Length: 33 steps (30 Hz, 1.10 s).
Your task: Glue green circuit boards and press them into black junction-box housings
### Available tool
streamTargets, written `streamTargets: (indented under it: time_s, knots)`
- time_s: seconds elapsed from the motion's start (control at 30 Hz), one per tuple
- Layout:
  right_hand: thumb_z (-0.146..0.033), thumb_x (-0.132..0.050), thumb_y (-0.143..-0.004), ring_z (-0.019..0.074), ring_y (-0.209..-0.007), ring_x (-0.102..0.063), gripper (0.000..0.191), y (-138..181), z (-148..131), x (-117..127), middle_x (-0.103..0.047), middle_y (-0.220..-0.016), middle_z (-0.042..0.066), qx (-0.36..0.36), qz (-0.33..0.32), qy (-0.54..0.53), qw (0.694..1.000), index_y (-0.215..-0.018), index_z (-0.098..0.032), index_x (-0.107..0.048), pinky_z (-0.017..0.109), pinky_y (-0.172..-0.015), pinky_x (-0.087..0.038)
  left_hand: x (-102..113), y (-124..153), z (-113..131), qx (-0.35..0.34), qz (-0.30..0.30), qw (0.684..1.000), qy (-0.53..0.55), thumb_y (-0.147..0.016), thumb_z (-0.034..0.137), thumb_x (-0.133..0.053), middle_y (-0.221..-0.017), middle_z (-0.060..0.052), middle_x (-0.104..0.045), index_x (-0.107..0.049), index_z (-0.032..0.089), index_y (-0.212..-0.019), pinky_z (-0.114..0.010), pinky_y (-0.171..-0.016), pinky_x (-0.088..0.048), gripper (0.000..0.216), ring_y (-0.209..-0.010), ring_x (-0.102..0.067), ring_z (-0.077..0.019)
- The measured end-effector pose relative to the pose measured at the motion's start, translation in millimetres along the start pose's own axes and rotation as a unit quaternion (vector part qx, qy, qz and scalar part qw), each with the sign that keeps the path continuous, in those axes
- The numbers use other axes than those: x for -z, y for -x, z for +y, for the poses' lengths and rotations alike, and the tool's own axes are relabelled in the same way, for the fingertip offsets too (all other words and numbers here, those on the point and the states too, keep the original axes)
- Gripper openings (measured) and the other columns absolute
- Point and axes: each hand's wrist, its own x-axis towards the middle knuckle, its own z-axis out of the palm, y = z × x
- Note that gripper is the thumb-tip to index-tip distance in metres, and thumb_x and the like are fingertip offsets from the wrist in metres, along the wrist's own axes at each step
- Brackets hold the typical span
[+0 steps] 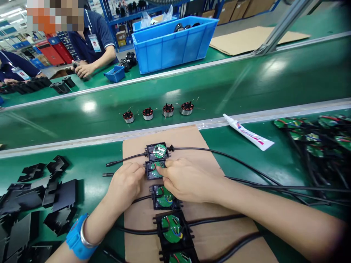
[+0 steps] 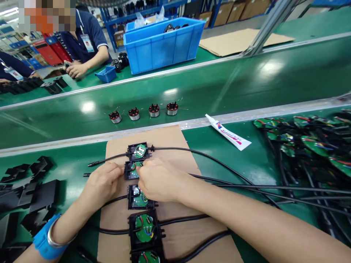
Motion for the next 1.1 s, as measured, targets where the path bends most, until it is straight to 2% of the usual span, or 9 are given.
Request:
streamTargets:
  time_s: [0.2, 0.37, 0.5, 0.57, 0.67, 0.83, 0.93, 1.0, 1.1]
  knots:
    - [-0.020, -0.041, -0.087, 0.0243, -0.069, -0.065, 0.029, -3, -7, 5, -0.071, -0.078, 0.013, -0.022, -0.020, 0.018, 0.999, -0.086, -0.012, -0.069, 0.032, -0.060, -0.038, 6, -4, 6, -0.025, -0.050, 0.998, -0.041, -0.082, 0.001, -0.043, -0.074, -0.007, -0.061, -0.061, 0.016, -0.074, -0.037, -0.067, -0.053, 0.025, -0.071, -0.056, -0.0223]
    - [-0.022, -0.045, -0.084, 0.0248, -0.076, -0.065, 0.031, 6, -2, 17, -0.071, -0.089, 0.012, -0.025, -0.038, -0.045, 0.998, -0.105, -0.014, -0.065, 0.031, -0.062, -0.038, 9, -3, 3, 0.038, 0.007, 0.999, 0.035, -0.086, 0.006, -0.045, -0.095, -0.008, -0.065, -0.065, 0.016, -0.095, -0.034, -0.078, -0.054, 0.024, -0.087, -0.061, -0.0207]
    - [-0.019, -0.049, -0.080, 0.0221, -0.080, -0.064, 0.034, 18, 6, 18, -0.069, -0.091, 0.008, -0.062, -0.022, -0.120, 0.991, -0.113, -0.015, -0.054, 0.029, -0.065, -0.039, 7, -10, 7, -0.037, -0.019, 0.988, 0.150, -0.089, 0.011, -0.046, -0.110, -0.007, -0.066, -0.064, 0.016, -0.104, -0.036, -0.089, -0.051, 0.024, -0.102, -0.060, -0.0216]
    - [-0.019, -0.048, -0.081, 0.0229, -0.082, -0.063, 0.026, 22, 8, 15, -0.068, -0.089, 0.008, -0.093, -0.016, -0.113, 0.989, -0.106, -0.016, -0.054, 0.030, -0.068, -0.039, 4, -11, 9, -0.067, -0.057, 0.985, 0.147, -0.085, 0.007, -0.048, -0.116, -0.007, -0.066, -0.063, 0.015, -0.110, -0.040, -0.091, -0.050, 0.031, -0.106, -0.060, -0.0232]
    - [-0.021, -0.044, -0.086, 0.0226, -0.079, -0.062, 0.011, 24, 9, 10, -0.066, -0.082, 0.006, -0.096, -0.024, -0.082, 0.992, -0.086, -0.019, -0.055, 0.031, -0.068, -0.037, -2, -8, 13, -0.050, -0.081, 0.988, 0.125, -0.079, 0.003, -0.051, -0.123, -0.008, -0.064, -0.062, 0.012, -0.115, -0.041, -0.094, -0.049, 0.038, -0.108, -0.060, -0.0245]
    - [-0.021, -0.039, -0.090, 0.0198, -0.069, -0.059, 0.018, 23, 5, 2, -0.063, -0.075, 0.006, -0.074, 0.011, -0.062, 0.995, -0.077, -0.018, -0.052, 0.030, -0.063, -0.035, -9, -4, 20, -0.013, -0.057, 0.992, 0.111, -0.079, 0.003, -0.053, -0.122, -0.007, -0.065, -0.065, 0.012, -0.109, -0.039, -0.091, -0.051, 0.034, -0.103, -0.061, -0.0245]
    - [-0.024, -0.032, -0.094, 0.0179, -0.065, -0.057, 0.025, 19, 4, -8, -0.061, -0.073, 0.006, -0.085, 0.081, -0.128, 0.985, -0.077, -0.018, -0.050, 0.029, -0.061, -0.037, -10, -4, 23, -0.018, -0.040, 0.994, 0.104, -0.080, 0.002, -0.050, -0.118, -0.008, -0.067, -0.066, 0.011, -0.106, -0.038, -0.088, -0.051, 0.032, -0.100, -0.062, -0.0239]
    - [-0.028, -0.029, -0.097, 0.0153, -0.060, -0.056, 0.029, 15, 6, -16, -0.061, -0.068, 0.004, -0.124, 0.102, -0.222, 0.962, -0.077, -0.019, -0.049, 0.027, -0.059, -0.038, -11, -4, 24, -0.019, -0.027, 0.995, 0.095, -0.079, 0.000, -0.048, -0.116, -0.009, -0.067, -0.065, 0.010, -0.106, -0.038, -0.087, -0.051, 0.033, -0.099, -0.062, -0.0237]
    - [-0.026, -0.027, -0.097, 0.0127, -0.052, -0.054, 0.032, 12, 12, -22, -0.058, -0.058, -0.001, -0.182, 0.053, -0.302, 0.934, -0.075, -0.019, -0.049, 0.024, -0.056, -0.039, -11, -4, 26, -0.024, -0.008, 0.996, 0.087, -0.078, -0.001, -0.046, -0.114, -0.009, -0.068, -0.064, 0.009, -0.106, -0.037, -0.085, -0.050, 0.035, -0.097, -0.062, -0.0230]
